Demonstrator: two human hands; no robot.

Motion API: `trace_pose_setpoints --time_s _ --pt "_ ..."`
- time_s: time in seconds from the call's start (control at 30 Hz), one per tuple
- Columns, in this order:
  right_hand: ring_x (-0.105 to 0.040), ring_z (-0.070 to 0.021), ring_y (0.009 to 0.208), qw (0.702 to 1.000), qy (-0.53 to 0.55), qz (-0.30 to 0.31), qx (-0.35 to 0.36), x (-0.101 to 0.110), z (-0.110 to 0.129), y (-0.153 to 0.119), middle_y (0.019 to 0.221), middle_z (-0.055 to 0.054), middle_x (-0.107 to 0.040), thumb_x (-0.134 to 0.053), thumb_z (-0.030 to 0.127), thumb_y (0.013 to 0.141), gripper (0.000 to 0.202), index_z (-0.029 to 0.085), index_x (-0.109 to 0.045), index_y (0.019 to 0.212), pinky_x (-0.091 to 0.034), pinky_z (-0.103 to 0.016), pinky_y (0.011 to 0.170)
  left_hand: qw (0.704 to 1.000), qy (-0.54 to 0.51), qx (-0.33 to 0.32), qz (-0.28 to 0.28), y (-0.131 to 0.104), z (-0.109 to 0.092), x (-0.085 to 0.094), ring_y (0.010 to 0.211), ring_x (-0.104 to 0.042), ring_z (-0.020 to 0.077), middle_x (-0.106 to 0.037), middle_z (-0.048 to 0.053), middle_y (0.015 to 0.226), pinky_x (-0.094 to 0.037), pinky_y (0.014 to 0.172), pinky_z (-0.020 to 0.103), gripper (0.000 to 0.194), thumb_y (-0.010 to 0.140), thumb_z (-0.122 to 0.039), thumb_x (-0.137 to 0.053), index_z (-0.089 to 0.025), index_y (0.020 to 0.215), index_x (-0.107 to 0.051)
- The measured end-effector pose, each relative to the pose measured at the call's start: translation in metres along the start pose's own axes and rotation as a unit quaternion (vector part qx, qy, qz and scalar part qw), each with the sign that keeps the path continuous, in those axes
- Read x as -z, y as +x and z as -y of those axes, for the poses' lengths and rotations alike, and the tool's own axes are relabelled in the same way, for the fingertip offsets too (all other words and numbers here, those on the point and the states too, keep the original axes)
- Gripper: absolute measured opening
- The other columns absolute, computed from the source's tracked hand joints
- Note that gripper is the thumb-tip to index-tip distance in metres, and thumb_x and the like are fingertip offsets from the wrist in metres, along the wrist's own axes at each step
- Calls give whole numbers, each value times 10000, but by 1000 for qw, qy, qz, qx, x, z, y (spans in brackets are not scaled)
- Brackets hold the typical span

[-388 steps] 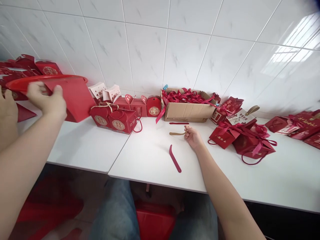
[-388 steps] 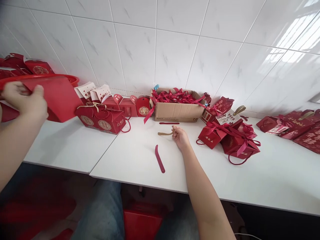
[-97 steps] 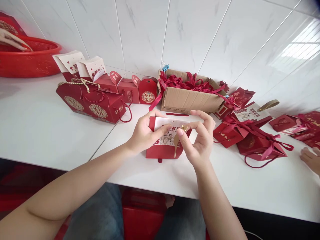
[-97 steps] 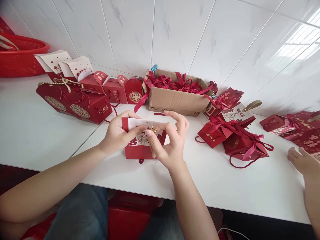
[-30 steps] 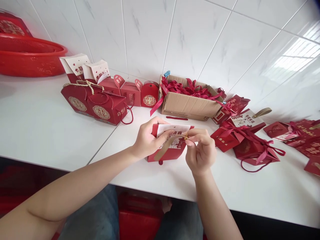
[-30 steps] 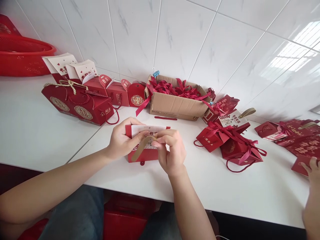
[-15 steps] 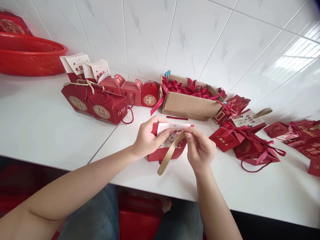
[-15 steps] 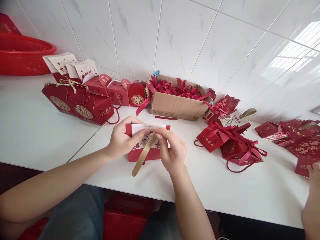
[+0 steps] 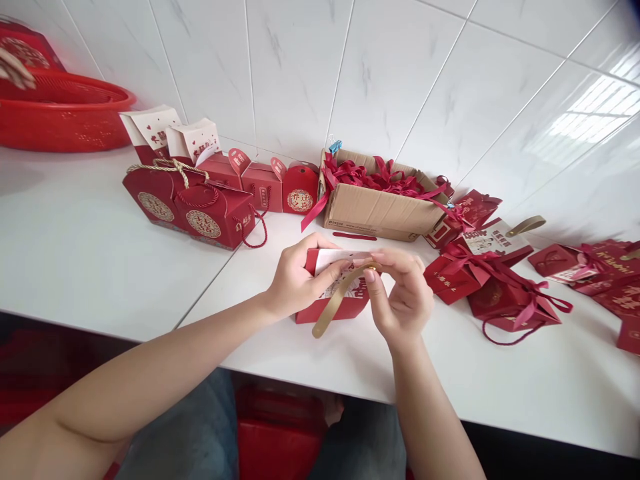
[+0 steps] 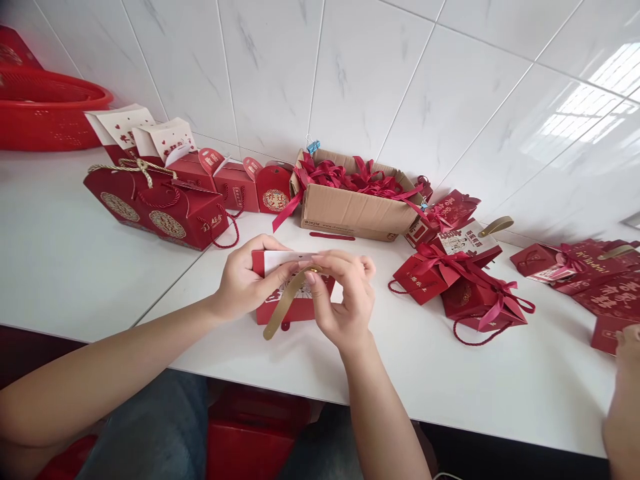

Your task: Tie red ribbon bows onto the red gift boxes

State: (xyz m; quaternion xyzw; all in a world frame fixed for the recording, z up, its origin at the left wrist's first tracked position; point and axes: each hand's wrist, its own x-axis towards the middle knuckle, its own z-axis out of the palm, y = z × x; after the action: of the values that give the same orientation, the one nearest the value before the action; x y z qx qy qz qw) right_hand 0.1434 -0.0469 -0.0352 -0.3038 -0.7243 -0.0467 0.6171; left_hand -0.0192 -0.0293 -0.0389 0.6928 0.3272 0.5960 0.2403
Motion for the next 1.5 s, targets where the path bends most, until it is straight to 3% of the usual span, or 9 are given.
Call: trace_pose_setpoints --time_s 0.13,0.33,0.47,0.6,0.87,1.03,1.13,1.23,1.5 --pt "-675 -258 1035 1000 20 -2 5 4 -7 2 787 -8 -742 -618 135 844 175 264 -675 948 -496 -501 899 999 -23 1 27 1 -2 2 587 -608 116 -663 0 694 -486 542 236 168 791 -290 -711 -177 823 -590" --pt "-725 -197 834 987 161 7 18 4 -9 7 824 21 -746 -615 53 825 310 302 -714 982 -568 -531 912 997 -39 -26 63 3 -2 6 631 -611 132 -651 7 697 -503 584 257 162 775 -276 -725 -176 823 -606" --pt "-714 -225 991 982 189 29 9 4 -5 5 980 -21 -744 -610 22 823 361 303 -723 1019 -623 -454 828 994 -62 -53 79 2 -6 5 646 -630 123 -671 12 737 -521 611 251 126 785 -224 -720 -178 845 -619" --pt "-738 -180 861 986 162 37 11 4 -4 2 969 -21 -746 -608 7 822 403 326 -725 1040 -639 -304 633 991 -80 -55 91 2 -7 6 653 -636 126 -683 26 765 -526 600 247 105 803 -214 -700 -180 855 -616" --pt "-722 -142 814 987 155 25 37 5 -3 5 911 -3 -735 -578 -54 807 529 355 -701 1118 -621 -267 663 981 -55 -32 182 28 -23 28 866 -662 192 -664 104 1022 -567 731 316 331 945 -445 -462 -199 1056 -654" --pt "-700 -117 718 974 218 56 17 12 -2 7 867 16 -735 -590 -11 818 479 365 -713 1087 -587 -236 575 932 15 -48 358 55 -57 36 834 -670 184 -703 57 931 -571 702 287 160 876 -273 -594 -263 975 -719" --pt "-686 -113 684 957 278 88 2 15 -4 8 858 5 -735 -594 26 834 413 338 -726 1070 -575 -238 558 913 27 -38 404 65 -66 37 769 -682 178 -719 37 864 -572 637 273 138 840 -238 -631 -286 909 -740" --pt "-697 -126 695 941 321 107 -12 16 -4 8 854 -8 -745 -604 54 843 351 311 -738 1041 -576 -255 572 908 37 -50 413 69 -66 36 763 -684 176 -723 29 845 -564 617 261 126 830 -225 -636 -286 859 -742" --pt "-706 -133 665 939 325 101 -47 16 -1 8 794 -6 -757 -643 92 832 242 281 -760 929 -572 -251 557 935 58 -86 338 54 -61 27 716 -649 154 -705 32 788 -517 595 240 132 831 -180 -605 -239 759 -698"
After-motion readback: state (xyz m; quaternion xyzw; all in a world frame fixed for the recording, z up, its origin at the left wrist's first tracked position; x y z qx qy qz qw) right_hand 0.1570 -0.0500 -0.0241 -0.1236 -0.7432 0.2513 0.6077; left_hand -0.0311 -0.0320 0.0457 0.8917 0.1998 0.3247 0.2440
